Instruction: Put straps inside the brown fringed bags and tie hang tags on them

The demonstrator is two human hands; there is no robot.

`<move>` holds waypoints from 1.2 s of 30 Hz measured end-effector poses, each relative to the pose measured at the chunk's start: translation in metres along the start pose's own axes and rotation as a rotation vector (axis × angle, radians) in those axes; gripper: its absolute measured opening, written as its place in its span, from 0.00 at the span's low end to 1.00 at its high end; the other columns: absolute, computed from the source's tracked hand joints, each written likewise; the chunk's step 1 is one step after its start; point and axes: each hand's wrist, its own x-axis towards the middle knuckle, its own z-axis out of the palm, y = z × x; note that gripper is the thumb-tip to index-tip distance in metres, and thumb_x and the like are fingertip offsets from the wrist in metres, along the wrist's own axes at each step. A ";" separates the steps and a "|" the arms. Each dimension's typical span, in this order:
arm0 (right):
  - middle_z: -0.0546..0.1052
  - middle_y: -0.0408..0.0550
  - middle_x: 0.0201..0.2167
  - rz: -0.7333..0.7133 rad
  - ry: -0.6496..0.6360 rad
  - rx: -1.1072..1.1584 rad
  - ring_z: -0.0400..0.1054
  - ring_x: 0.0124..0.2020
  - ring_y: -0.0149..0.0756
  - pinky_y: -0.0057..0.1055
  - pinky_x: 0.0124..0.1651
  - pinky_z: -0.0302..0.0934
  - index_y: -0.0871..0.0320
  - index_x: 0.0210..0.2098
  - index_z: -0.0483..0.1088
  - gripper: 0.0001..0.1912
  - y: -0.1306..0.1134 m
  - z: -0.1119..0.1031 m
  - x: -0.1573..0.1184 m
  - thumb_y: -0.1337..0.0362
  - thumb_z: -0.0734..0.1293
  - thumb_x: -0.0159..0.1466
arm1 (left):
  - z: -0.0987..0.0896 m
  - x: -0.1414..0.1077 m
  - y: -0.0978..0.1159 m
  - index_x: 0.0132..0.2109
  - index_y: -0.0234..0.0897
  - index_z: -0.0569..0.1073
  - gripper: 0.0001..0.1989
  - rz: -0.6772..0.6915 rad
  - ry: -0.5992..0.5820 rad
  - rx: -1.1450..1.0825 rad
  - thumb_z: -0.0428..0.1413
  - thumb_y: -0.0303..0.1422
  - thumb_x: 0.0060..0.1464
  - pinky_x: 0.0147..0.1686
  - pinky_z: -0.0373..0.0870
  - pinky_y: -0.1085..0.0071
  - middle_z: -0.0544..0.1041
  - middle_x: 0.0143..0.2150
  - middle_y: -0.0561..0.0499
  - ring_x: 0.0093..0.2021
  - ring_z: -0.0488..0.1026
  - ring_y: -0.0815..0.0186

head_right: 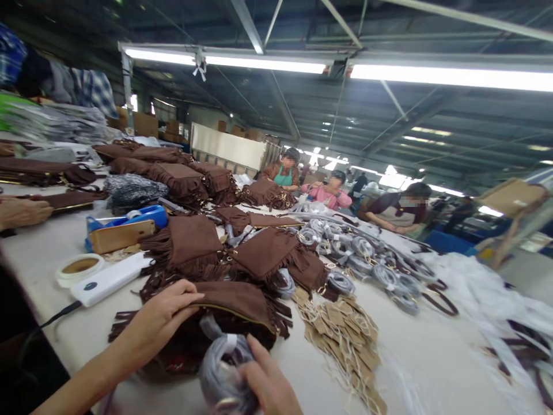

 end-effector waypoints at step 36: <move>0.70 0.63 0.58 -0.240 -0.050 -0.398 0.63 0.58 0.53 0.49 0.62 0.57 0.66 0.63 0.60 0.33 -0.072 0.047 0.078 0.62 0.68 0.61 | -0.008 -0.009 0.000 0.45 0.44 0.79 0.15 0.017 -0.145 -0.157 0.48 0.37 0.62 0.42 0.67 0.73 0.75 0.36 0.53 0.39 0.72 0.64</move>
